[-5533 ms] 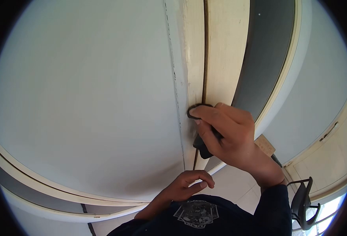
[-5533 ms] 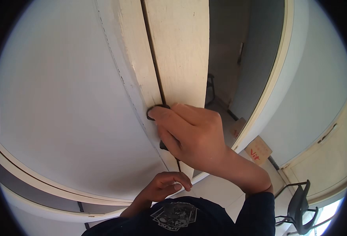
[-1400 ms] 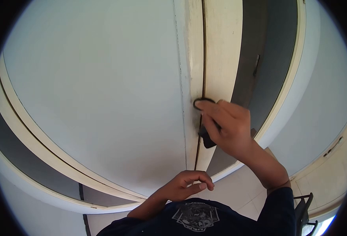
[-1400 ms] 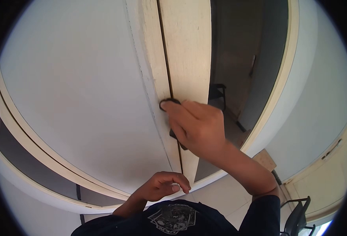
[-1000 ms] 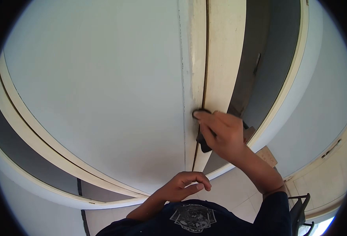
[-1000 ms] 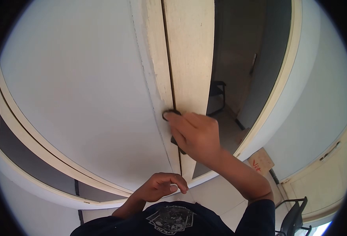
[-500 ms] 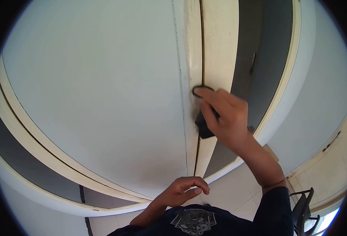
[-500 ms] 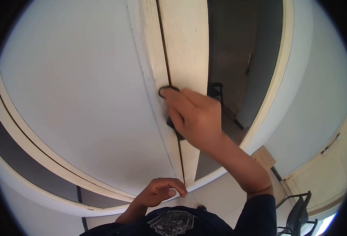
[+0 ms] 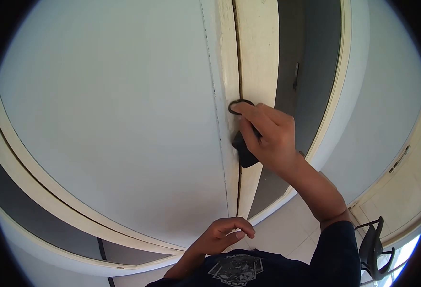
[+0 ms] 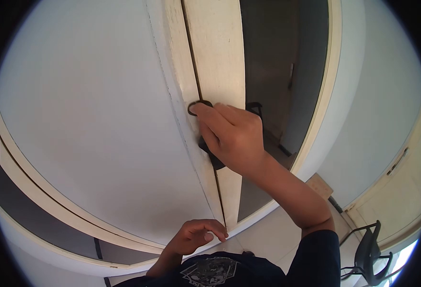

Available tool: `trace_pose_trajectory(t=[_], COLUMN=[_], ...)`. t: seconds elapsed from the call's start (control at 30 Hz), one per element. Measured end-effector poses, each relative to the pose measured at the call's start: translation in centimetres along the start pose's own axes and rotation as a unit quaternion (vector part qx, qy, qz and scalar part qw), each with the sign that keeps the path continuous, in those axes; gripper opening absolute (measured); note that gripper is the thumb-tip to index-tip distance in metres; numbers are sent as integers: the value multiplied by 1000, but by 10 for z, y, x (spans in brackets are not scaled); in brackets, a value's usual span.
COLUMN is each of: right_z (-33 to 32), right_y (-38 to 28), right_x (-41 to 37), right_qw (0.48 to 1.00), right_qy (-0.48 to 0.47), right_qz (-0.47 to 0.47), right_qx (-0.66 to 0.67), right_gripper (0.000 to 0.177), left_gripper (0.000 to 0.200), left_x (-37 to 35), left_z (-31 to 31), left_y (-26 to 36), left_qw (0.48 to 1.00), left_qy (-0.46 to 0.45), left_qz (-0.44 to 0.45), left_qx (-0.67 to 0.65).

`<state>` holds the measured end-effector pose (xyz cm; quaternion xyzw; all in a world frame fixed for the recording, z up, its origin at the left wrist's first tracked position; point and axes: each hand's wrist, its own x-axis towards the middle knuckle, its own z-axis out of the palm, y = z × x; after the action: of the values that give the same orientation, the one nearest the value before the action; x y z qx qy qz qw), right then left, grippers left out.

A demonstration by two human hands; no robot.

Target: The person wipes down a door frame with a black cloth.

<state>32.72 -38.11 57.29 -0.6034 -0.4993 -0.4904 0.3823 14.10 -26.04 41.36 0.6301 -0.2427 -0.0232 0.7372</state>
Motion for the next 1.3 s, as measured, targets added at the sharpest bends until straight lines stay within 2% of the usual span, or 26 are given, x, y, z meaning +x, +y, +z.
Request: trace_pose_trajectory(t=[0.07,0.13,0.23,0.27,0.33,0.43,0.5,0.57,0.63,0.7,0.8,0.93,1.0,1.03,1.13,1.2,1.3], right_z=[2,-3,-11,-15,-21,-10,-7,-8,-11,-15,-13,-12,-14,-15,-19,-17,-10], right_y=[4,-7,-29,-32,-36,-27,-19,-22,-24,-23,-13,-15,-19,-20,-23,-14,-12], right_x=[-20,-45,-46,-38,-12,-7,-28,-58,-59,-46,-15,-29,-44,-42,-27,-13,-18], right_qw=[1000,996,992,992,999,999,999,995,994,996,1000,1000,996,995,995,999,998], right_qy=[1,-85,-114,-112,-41,-27,-37,-95,-102,-75,-17,-26,-89,-91,-89,-45,-53], right_qz=[-16,20,47,48,32,-15,-27,8,10,45,21,-12,-15,-17,6,-15,-38], right_qx=[-5,7,23,21,14,8,11,17,27,33,12,13,19,20,38,-3,13], right_gripper=[22,23,21,21,21,21,22,22,23,24,25,26,26,26,26,24,25], left_gripper=[18,23,22,22,21,21,19,18,18,19,20,20,20,20,19,19,18], left_x=[1,-6,-21,-20,-19,-15,-9,-15,-16,-14,-8,-14,-15,-16,-13,-8,-6], left_z=[-3,-4,-2,2,10,17,10,9,9,12,16,17,16,16,21,24,21], left_y=[1,3,-1,-1,0,-1,-3,-6,-9,-11,-15,-18,-19,-19,-18,-20,-22], left_qw=[1000,999,1000,1000,1000,1000,999,999,999,999,999,998,998,997,997,996,997], left_qy=[2,31,27,24,8,1,-7,-5,15,11,3,16,30,39,42,38,39], left_qz=[17,2,-4,-4,-1,18,32,43,15,10,16,21,15,9,-4,-8,8], left_qx=[4,-11,-17,-16,-2,-6,-11,-22,-36,-39,-44,-48,-62,-65,-71,-74,-62])
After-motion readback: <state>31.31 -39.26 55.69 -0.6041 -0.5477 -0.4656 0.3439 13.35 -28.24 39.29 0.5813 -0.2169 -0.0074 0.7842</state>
